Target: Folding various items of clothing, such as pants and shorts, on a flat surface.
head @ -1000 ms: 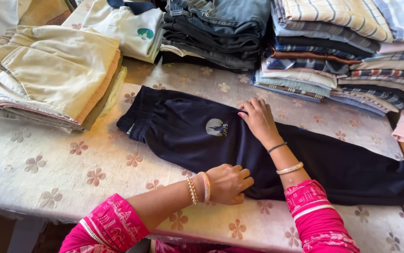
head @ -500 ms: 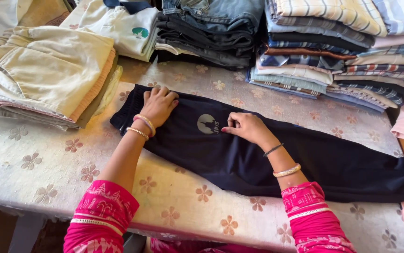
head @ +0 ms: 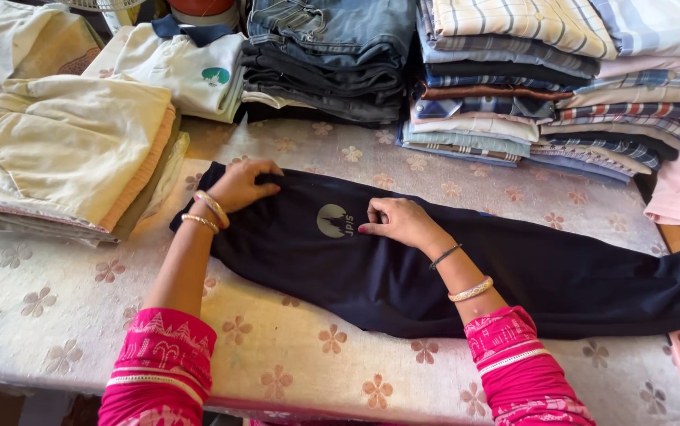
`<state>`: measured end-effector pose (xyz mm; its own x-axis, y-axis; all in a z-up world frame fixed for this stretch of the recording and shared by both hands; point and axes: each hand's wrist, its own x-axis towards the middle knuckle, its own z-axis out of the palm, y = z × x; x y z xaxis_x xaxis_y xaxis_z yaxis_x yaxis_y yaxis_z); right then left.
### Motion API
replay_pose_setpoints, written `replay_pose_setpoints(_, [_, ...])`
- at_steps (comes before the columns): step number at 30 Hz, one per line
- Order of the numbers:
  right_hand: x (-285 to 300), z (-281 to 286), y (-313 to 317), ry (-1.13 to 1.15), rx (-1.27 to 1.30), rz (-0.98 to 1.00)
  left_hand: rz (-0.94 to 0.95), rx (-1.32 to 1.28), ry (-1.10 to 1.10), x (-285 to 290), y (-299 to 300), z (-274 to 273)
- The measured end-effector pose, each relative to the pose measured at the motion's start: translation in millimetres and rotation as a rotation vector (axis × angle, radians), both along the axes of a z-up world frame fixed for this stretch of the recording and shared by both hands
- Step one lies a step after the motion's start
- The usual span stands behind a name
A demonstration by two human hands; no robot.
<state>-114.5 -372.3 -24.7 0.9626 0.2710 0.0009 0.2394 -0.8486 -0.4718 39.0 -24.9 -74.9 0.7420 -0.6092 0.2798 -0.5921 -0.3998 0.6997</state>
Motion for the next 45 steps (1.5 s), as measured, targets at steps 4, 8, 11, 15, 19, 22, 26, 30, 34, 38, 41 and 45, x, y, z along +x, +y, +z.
replay_pose_setpoints(4, [-1, 1, 1, 0.027, -0.019, -0.011, 0.050, 0.148, -0.270, -27, -6, 21])
replay_pose_setpoints(8, [-2, 5, 3, 0.028, -0.016, -0.022, 0.010, 0.131, -0.256, -35, -2, 33])
replay_pose_setpoints(11, [-3, 6, 4, 0.013, -0.038, -0.014, -0.210, 0.047, -0.232, -23, 2, 11])
replay_pose_setpoints(15, [-4, 7, 5, 0.009, -0.051, -0.021, -0.063, 0.362, -0.309, -55, -18, 50])
replay_pose_setpoints(19, [-4, 7, 5, 0.008, -0.034, -0.019, -0.049, 0.311, -0.280, -67, -32, 61])
replay_pose_setpoints(22, [-3, 5, 2, 0.001, -0.041, -0.018, -0.032, 0.351, -0.269, -67, -39, 56])
replay_pose_setpoints(26, [-2, 3, 1, -0.003, -0.021, -0.012, -0.137, 0.067, -0.326, -54, -36, 45])
replay_pose_setpoints(30, [-2, 1, 0, 0.003, -0.016, -0.025, -0.140, -0.099, 0.091, -41, -32, 39])
replay_pose_setpoints(34, [0, -1, -1, -0.008, 0.002, -0.016, -0.130, 0.149, 0.200, -34, -35, 47])
replay_pose_setpoints(38, [0, -1, -1, -0.007, 0.016, -0.021, -0.067, 0.466, 0.199, -18, -33, 38])
replay_pose_setpoints(41, [3, -7, -5, -0.003, 0.050, -0.010, -0.279, 0.206, 0.093, -7, -37, 29])
replay_pose_setpoints(45, [6, -4, -4, -0.008, 0.055, 0.001, -0.367, 0.513, 0.224, -17, -65, 71])
